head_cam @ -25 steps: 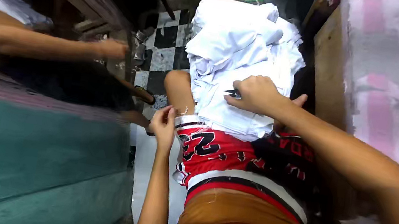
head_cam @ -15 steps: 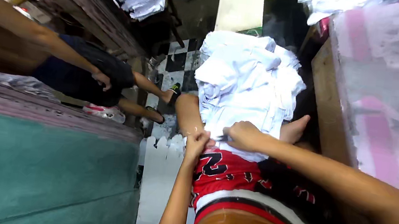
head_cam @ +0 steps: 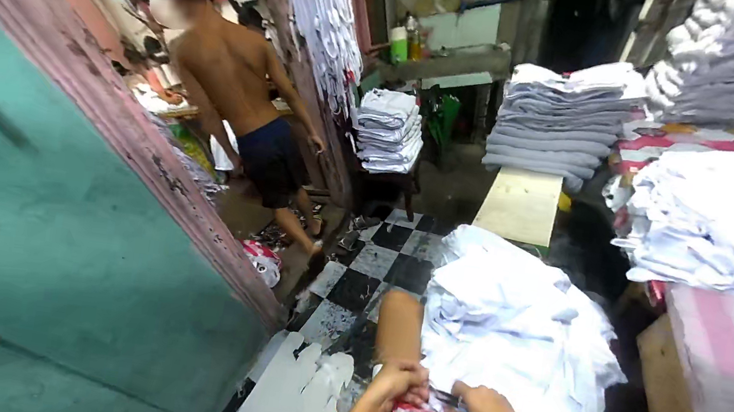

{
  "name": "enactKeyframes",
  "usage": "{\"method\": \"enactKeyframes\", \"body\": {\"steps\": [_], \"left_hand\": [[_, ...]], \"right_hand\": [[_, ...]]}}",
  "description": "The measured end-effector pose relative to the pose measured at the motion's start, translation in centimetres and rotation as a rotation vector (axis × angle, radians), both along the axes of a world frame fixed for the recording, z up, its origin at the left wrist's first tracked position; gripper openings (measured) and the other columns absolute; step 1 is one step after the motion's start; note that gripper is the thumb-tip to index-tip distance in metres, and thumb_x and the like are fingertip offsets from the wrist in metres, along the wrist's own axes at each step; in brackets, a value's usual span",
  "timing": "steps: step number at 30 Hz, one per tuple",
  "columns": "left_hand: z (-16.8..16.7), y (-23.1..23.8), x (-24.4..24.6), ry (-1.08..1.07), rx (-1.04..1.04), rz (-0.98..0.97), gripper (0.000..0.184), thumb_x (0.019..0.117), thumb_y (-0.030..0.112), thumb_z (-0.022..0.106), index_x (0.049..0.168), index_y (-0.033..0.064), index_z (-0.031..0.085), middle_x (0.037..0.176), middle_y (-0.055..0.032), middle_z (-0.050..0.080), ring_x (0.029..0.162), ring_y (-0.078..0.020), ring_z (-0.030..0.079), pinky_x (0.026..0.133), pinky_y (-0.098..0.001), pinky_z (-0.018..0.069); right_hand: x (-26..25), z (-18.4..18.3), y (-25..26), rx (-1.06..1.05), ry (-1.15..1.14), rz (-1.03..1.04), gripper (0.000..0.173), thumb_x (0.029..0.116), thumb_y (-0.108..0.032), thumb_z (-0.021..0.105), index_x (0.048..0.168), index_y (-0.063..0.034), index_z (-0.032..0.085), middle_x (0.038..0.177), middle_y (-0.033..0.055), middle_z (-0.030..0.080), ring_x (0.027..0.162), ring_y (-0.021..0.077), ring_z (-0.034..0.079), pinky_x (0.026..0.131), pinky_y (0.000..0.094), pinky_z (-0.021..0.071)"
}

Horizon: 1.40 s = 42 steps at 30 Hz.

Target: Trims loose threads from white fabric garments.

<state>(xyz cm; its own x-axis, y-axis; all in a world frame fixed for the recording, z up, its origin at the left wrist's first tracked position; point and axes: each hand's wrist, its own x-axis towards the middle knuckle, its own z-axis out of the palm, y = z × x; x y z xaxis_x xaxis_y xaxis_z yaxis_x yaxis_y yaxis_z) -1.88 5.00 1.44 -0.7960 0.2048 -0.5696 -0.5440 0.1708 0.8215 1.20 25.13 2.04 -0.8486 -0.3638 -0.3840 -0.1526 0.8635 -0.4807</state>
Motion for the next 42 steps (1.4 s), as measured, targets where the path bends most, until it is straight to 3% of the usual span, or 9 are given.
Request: {"method": "enactKeyframes", "body": {"steps": [5,11,14,19,22,24,31,37,42], "left_hand": [[0.3,-0.3,-0.4,-0.097,0.028,0.093,0.013,0.1043,0.007,0.056,0.111,-0.0029,0.061,0.076,-0.0018,0.063,0.058,-0.0062,0.06,0.057,-0.0206,0.0523],[0.8,0.1,-0.2,-0.248,0.365,0.265,0.015,0.1032,-0.001,0.051,0.117,-0.0025,0.055,0.092,-0.0099,0.07,0.076,-0.0143,0.07,0.073,-0.0268,0.0599],[0.5,0.6,-0.1,-0.32,0.455,0.377,0.016,0.1027,-0.001,0.051,0.118,-0.003,0.054,0.095,-0.0137,0.069,0.08,-0.0196,0.072,0.074,-0.0307,0.0615],[-0.1,1.2,0.8,-0.187,0.396,0.287,0.017,0.1062,0.002,0.046,0.121,-0.0037,0.051,0.095,-0.0115,0.068,0.08,-0.0185,0.071,0.077,-0.0319,0.0612],[0.8,1.6,1.7,-0.112,0.363,0.293,0.02,0.1067,0.005,0.046,0.122,-0.0065,0.052,0.095,-0.012,0.068,0.079,-0.0178,0.071,0.076,-0.0318,0.0611],[1.4,1.8,1.8,-0.069,0.324,0.278,0.021,0.1075,0.005,0.044,0.121,-0.0078,0.053,0.094,-0.0115,0.068,0.079,-0.0166,0.071,0.076,-0.0308,0.0607],[2.4,3.3,2.7,-0.015,0.281,0.327,0.022,0.109,0.006,0.045,0.121,-0.0106,0.052,0.095,-0.0141,0.068,0.081,-0.0199,0.074,0.077,-0.0326,0.0638],[3.1,4.5,3.7,0.011,0.302,0.36,0.017,0.1098,0.006,0.042,0.112,-0.0065,0.053,0.086,-0.0098,0.069,0.075,-0.0163,0.074,0.073,-0.0293,0.0635],[2.9,4.9,3.9,0.036,0.292,0.378,0.016,0.11,0.007,0.042,0.108,-0.0031,0.054,0.083,-0.0075,0.068,0.073,-0.0139,0.073,0.072,-0.0273,0.0625]], "right_hand": [[-0.3,-0.2,-0.1,0.019,-0.025,0.038,0.037,0.1032,-0.032,0.059,0.124,-0.0023,0.067,0.108,0.0252,0.072,0.107,0.0444,0.068,0.091,0.0623,0.0515],[-1.1,1.1,1.0,0.049,0.01,0.195,0.036,0.1008,-0.03,0.062,0.118,0.0001,0.069,0.105,0.0269,0.071,0.104,0.0467,0.068,0.088,0.0639,0.0508],[-1.2,0.6,1.6,0.089,-0.014,0.237,0.034,0.1011,-0.03,0.063,0.117,-0.0006,0.07,0.107,0.0267,0.071,0.106,0.0466,0.067,0.089,0.0639,0.0506],[-1.3,-1.1,1.9,0.102,-0.007,0.239,0.036,0.1018,-0.033,0.062,0.117,-0.002,0.07,0.106,0.0261,0.072,0.106,0.0466,0.068,0.088,0.0644,0.0511],[-0.9,-0.1,3.0,0.005,0.038,0.188,0.055,0.0994,-0.051,0.063,0.108,0.003,0.072,0.1,0.0288,0.071,0.101,0.0494,0.068,0.087,0.0678,0.0504],[-0.9,2.2,3.6,-0.008,0.049,0.111,0.068,0.0993,-0.061,0.057,0.11,0.005,0.07,0.098,0.03,0.07,0.1,0.0505,0.067,0.086,0.068,0.0497],[-0.6,4.1,3.8,-0.129,0.111,-0.025,0.047,0.104,-0.04,0.05,0.111,0.0038,0.065,0.093,0.0239,0.067,0.094,0.0424,0.066,0.08,0.0607,0.0478],[1.2,3.3,1.8,-0.154,0.169,-0.106,0.047,0.1045,-0.037,0.05,0.106,0.0071,0.066,0.089,0.0244,0.068,0.091,0.043,0.068,0.078,0.0588,0.0503],[1.5,1.9,1.0,-0.139,0.321,-0.107,0.043,0.1025,-0.033,0.052,0.097,0.0069,0.067,0.081,0.0225,0.068,0.082,0.0413,0.07,0.069,0.0559,0.051]]}}
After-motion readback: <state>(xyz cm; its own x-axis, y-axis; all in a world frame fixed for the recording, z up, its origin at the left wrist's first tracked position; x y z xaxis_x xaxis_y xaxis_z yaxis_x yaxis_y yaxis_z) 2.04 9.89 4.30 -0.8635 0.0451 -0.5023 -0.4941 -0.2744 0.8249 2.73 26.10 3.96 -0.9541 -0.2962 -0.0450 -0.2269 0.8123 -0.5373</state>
